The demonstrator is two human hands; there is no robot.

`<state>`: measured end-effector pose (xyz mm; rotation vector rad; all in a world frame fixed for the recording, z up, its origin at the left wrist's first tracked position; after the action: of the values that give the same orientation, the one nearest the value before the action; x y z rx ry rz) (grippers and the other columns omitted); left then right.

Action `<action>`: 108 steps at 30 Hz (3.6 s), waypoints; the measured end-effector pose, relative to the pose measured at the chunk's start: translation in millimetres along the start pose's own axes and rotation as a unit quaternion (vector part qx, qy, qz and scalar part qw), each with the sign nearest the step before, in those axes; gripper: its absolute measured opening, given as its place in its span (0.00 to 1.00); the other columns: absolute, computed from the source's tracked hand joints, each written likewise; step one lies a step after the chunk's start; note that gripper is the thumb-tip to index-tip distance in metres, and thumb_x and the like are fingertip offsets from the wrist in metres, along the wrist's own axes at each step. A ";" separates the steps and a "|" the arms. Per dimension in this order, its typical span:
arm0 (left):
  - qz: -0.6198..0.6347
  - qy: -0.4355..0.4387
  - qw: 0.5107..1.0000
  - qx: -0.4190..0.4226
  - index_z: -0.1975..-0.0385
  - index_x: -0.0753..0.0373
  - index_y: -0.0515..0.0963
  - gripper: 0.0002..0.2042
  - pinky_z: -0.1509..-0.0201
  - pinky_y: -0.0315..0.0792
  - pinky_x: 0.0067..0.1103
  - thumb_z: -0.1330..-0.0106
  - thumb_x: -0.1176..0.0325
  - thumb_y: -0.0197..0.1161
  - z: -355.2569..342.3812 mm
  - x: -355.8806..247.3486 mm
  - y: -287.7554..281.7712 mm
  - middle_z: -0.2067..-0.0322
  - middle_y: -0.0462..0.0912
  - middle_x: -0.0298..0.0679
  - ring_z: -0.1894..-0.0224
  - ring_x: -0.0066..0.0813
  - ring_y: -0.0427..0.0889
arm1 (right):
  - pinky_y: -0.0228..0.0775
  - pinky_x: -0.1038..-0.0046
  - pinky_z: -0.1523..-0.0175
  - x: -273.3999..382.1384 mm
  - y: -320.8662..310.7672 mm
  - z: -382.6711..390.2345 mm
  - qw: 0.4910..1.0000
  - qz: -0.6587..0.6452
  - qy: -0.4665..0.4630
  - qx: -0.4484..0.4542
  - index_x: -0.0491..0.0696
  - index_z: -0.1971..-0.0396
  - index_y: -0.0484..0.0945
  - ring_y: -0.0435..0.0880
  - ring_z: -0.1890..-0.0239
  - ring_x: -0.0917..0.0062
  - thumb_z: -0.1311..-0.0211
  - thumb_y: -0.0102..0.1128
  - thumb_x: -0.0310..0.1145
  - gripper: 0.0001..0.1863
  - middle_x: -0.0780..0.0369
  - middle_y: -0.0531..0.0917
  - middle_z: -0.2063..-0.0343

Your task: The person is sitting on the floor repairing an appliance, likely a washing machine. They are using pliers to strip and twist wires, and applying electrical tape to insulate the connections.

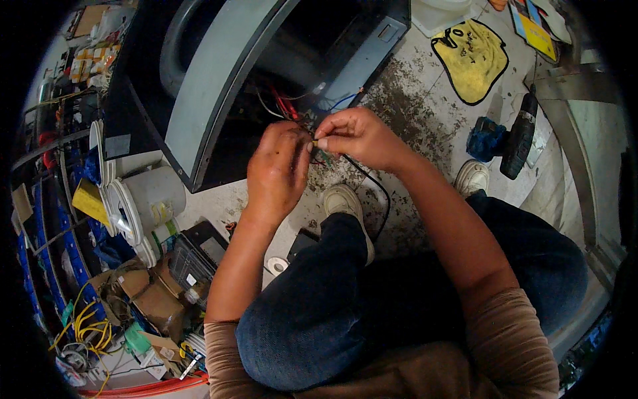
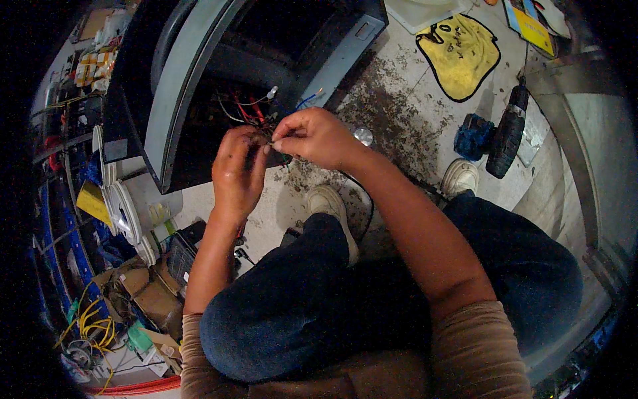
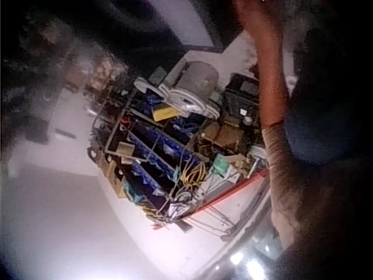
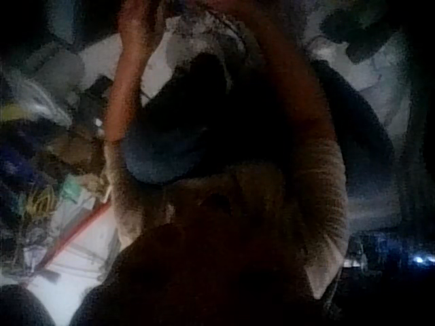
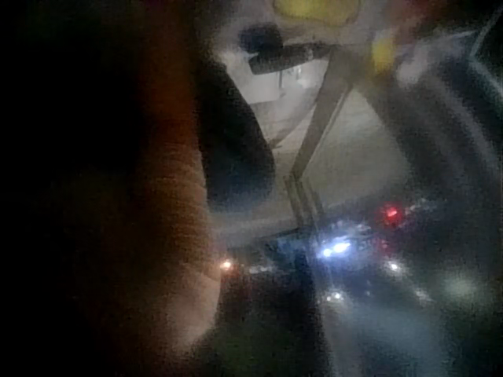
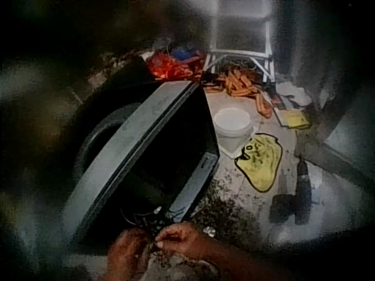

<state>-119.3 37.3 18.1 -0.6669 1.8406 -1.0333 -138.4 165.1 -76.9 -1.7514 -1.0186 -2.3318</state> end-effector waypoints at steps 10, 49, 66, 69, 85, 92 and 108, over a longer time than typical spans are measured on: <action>0.129 -0.183 0.964 0.144 0.68 0.62 0.71 0.07 0.76 0.70 0.25 0.45 0.71 0.60 14.1 21.9 18.9 0.72 0.75 0.39 0.78 0.33 0.75 | 0.71 0.65 0.61 40.5 10.7 10.8 0.882 0.396 -0.253 0.027 0.44 0.75 0.77 0.77 0.67 0.59 0.53 0.59 0.26 0.04 0.57 0.77 0.73; 0.340 -0.295 0.891 0.056 0.62 0.66 0.74 0.09 0.73 0.67 0.17 0.40 0.72 0.62 7.6 11.0 6.0 0.73 0.74 0.34 0.76 0.20 0.70 | 0.71 0.68 0.59 50.3 5.6 15.6 0.908 0.333 -0.248 -0.060 0.40 0.73 0.78 0.79 0.64 0.62 0.50 0.59 0.26 0.06 0.57 0.80 0.70; 0.622 -0.469 0.609 0.148 0.67 0.64 0.76 0.06 0.74 0.70 0.19 0.39 0.69 0.60 21.2 17.8 27.0 0.73 0.78 0.36 0.76 0.23 0.75 | 0.72 0.71 0.60 53.6 11.3 21.2 0.868 0.395 -0.294 -0.062 0.41 0.72 0.78 0.80 0.65 0.65 0.52 0.62 0.23 0.05 0.57 0.80 0.69; 0.683 -0.480 0.531 0.150 0.66 0.65 0.75 0.07 0.73 0.70 0.19 0.37 0.68 0.58 23.3 12.5 26.8 0.72 0.79 0.36 0.76 0.24 0.76 | 0.72 0.71 0.59 54.1 10.0 21.0 0.876 0.382 -0.285 -0.074 0.41 0.73 0.79 0.80 0.65 0.65 0.52 0.62 0.23 0.05 0.57 0.80 0.69; -0.027 0.074 0.990 0.116 0.70 0.62 0.76 0.04 0.71 0.73 0.25 0.42 0.70 0.61 -14.4 -9.9 -11.6 0.72 0.79 0.36 0.73 0.31 0.80 | 0.71 0.68 0.57 48.3 -3.6 13.9 0.928 0.305 -0.212 0.011 0.41 0.70 0.79 0.80 0.63 0.62 0.48 0.59 0.28 0.08 0.56 0.80 0.67; 0.676 -0.458 0.548 0.183 0.74 0.63 0.71 0.11 0.81 0.56 0.15 0.33 0.62 0.53 17.9 16.5 23.7 0.80 0.70 0.31 0.84 0.18 0.62 | 0.71 0.70 0.57 50.5 2.6 13.3 0.910 0.336 -0.243 0.000 0.40 0.72 0.79 0.80 0.63 0.65 0.51 0.62 0.24 0.06 0.57 0.81 0.67; -0.045 0.013 0.999 0.001 0.69 0.64 0.76 0.07 0.74 0.72 0.23 0.45 0.71 0.65 -1.4 -14.5 -4.8 0.74 0.78 0.37 0.76 0.32 0.79 | 0.72 0.71 0.58 48.7 -1.3 14.0 0.918 0.310 -0.243 -0.039 0.40 0.73 0.79 0.81 0.64 0.67 0.51 0.63 0.24 0.05 0.57 0.81 0.69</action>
<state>-113.9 46.6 29.0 -0.7431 1.8451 -1.1064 -144.5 189.8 -33.1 -2.3099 -0.2974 -1.6038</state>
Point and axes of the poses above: each hand's wrist, its own z-axis away from the middle knuckle, its own y-axis out of the palm, x = y × z, the point moved 4 cm from there along -z, towards the middle knuckle
